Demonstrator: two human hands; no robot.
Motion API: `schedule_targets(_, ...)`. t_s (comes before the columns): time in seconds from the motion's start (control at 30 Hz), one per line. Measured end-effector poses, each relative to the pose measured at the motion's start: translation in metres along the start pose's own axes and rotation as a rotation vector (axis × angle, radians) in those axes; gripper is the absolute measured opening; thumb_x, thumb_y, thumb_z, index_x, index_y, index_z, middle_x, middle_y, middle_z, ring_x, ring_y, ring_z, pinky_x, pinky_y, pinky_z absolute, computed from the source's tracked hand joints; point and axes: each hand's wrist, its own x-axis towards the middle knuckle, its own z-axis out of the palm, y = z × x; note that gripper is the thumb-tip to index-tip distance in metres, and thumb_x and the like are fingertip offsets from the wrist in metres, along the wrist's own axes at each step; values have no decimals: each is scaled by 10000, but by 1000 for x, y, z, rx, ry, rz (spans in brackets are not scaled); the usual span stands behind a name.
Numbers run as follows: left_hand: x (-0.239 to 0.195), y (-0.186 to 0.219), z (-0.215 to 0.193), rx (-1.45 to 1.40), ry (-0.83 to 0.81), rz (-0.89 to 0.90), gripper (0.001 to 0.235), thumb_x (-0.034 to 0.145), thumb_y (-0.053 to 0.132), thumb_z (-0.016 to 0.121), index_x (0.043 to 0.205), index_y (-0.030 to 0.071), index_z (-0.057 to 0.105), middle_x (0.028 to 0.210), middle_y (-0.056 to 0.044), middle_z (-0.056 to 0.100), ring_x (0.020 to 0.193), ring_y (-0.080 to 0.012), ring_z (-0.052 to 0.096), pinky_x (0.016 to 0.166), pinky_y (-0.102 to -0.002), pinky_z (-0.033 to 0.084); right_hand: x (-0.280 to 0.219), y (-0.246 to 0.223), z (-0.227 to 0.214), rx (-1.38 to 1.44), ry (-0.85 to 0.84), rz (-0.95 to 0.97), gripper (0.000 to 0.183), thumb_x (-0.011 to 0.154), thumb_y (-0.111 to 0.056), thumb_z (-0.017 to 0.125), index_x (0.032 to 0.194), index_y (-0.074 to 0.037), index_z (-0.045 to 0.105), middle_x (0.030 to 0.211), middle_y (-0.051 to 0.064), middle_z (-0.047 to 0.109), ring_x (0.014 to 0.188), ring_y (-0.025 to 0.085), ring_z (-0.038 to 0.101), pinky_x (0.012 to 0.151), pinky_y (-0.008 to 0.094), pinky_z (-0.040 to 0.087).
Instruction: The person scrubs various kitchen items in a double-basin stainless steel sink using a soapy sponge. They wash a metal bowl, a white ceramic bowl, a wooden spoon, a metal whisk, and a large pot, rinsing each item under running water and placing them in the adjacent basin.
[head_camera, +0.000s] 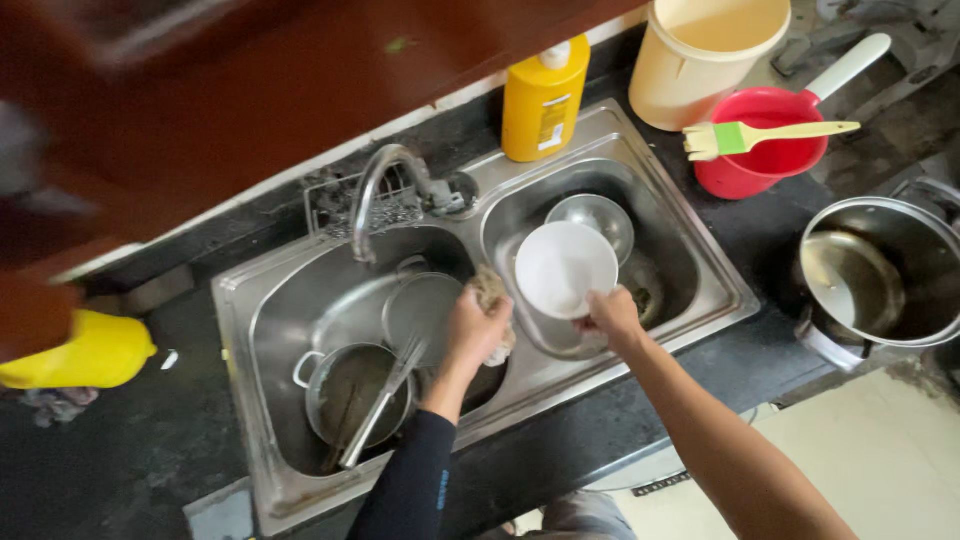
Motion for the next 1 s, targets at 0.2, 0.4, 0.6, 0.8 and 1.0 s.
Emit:
schedule_targets(0.2,-2,-15,-22,-55,81,-97,461,830,329,744,1163,18,669,974,-146,791,874,-261,774,774,-393,597,107,-4,-17,38,130,112,229,931,-101,529,947,72,678,758,180,689,548,239,673,436,368,491)
schedule_targets(0.4,-21,-35,-60,94,159,-157,486,838,328,753,1201,16,668,1038,-149,772,963,-249,750,857,-375,566,139,-6,3,110,243,247,256,981,-196,597,1041,50,632,794,175,703,609,261,696,473,375,562)
schedule_targets(0.6,-26,-32,-71,63,139,-274,466,867,326,737,1218,26,670,1095,-138,773,1008,-231,747,881,-363,559,137,-1,3,241,354,183,198,938,40,559,1063,84,412,815,237,684,591,285,700,542,426,649)
schedule_targets(0.8,-35,-29,-89,-43,169,-219,446,880,290,738,1246,46,664,1104,-99,761,998,-187,721,870,-348,553,103,-7,4,312,227,94,179,932,42,488,1078,113,565,863,167,653,684,261,675,604,425,651)
schedule_targets(1.0,-53,-53,-157,-229,272,-227,403,929,313,706,1245,68,664,1087,-71,759,960,-161,710,842,-331,558,6,-59,80,140,-186,-69,243,977,-160,563,1190,-46,590,980,131,672,783,239,693,662,366,601)
